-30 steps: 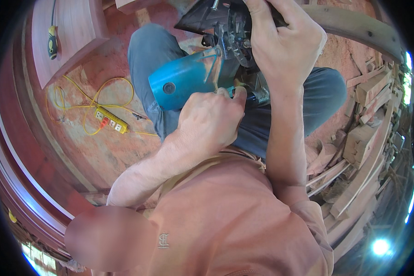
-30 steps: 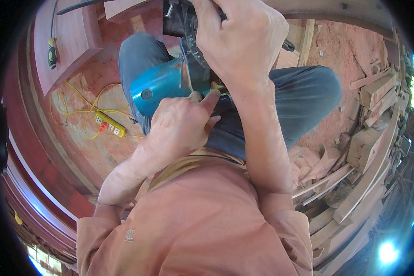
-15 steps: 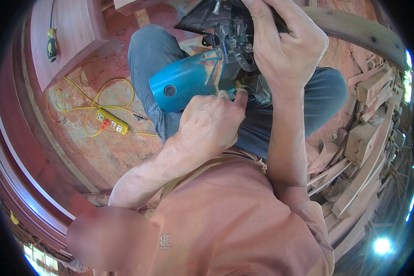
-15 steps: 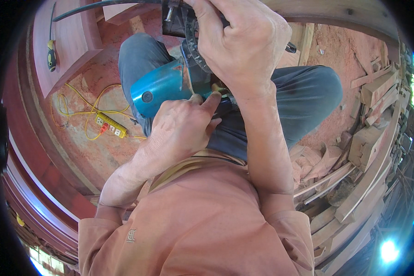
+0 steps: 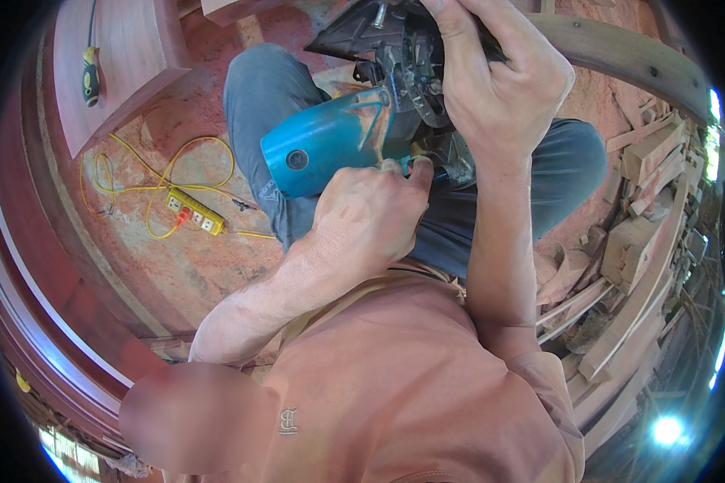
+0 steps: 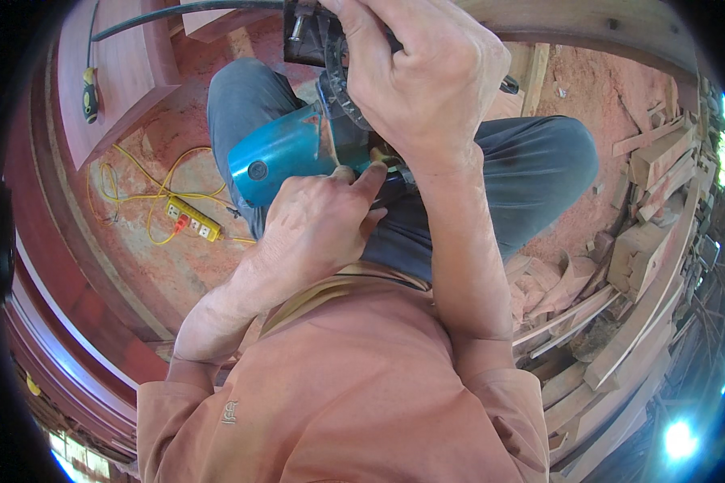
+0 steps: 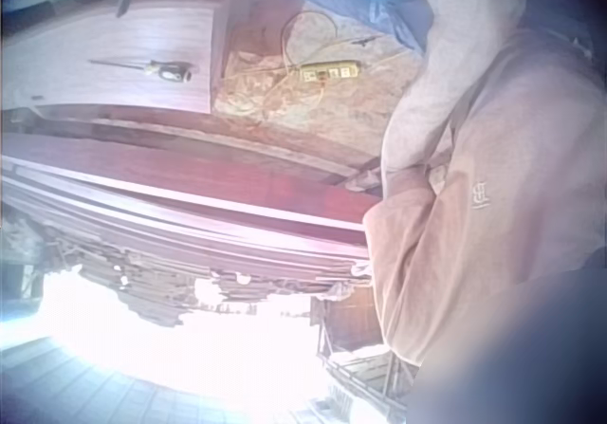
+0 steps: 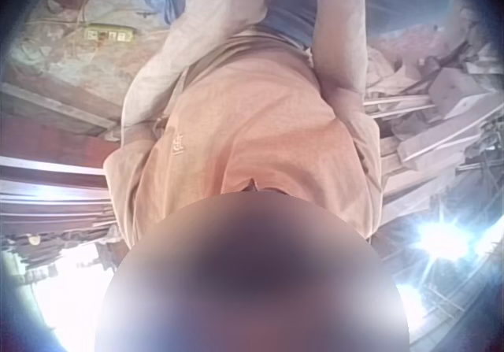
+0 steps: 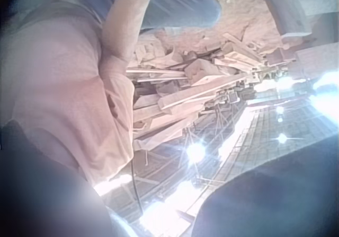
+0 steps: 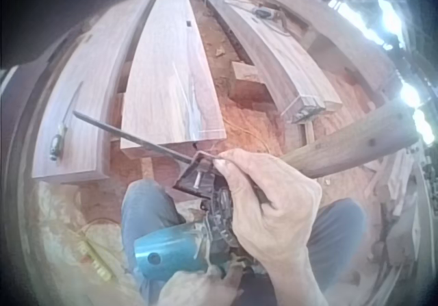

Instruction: The person adjusts the blade guard and depth settings on a teal circular saw using a screwdriver. They then reposition the saw on a wooden plank and make a cut, followed by further adjustments to the blade guard.

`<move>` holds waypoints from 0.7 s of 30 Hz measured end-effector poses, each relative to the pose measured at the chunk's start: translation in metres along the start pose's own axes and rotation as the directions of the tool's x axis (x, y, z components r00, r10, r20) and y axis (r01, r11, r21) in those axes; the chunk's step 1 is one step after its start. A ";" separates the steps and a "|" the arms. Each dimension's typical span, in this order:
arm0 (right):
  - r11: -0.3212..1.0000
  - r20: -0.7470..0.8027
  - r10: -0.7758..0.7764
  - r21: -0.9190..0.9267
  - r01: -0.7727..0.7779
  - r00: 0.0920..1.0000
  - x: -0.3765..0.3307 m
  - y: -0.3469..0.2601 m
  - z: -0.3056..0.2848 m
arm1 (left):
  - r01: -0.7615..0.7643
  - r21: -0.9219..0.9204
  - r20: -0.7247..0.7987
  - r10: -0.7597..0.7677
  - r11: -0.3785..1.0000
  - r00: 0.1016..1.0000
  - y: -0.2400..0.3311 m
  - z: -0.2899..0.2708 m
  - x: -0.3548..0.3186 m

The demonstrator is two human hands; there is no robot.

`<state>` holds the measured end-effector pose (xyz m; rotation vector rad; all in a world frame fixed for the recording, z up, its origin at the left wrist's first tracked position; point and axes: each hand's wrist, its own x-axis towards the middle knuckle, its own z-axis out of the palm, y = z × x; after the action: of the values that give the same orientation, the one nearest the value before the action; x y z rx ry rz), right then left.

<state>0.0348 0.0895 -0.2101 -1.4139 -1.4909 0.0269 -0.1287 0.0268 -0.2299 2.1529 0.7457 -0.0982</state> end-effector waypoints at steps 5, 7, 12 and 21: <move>1.000 0.002 -0.008 0.005 0.008 1.000 0.001 0.000 0.000 | 0.003 -0.005 -0.006 -0.003 1.000 1.000 0.000 0.000 0.000; 0.999 0.026 -0.024 -0.047 0.025 0.999 0.002 -0.001 -0.002 | 0.004 -0.003 -0.007 -0.004 1.000 1.000 0.001 -0.001 0.000; 0.989 0.076 -0.036 -0.139 0.047 0.996 0.002 -0.003 -0.007 | 0.015 0.008 0.009 -0.015 1.000 1.000 0.001 -0.002 0.001; 0.998 0.019 -0.045 -0.053 0.046 0.999 0.001 -0.002 -0.003 | -0.012 -0.004 -0.005 0.012 1.000 1.000 -0.001 -0.002 -0.001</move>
<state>0.0356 0.0882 -0.2067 -1.4253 -1.5479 -0.0285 -0.1307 0.0281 -0.2285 2.1541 0.7356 -0.0851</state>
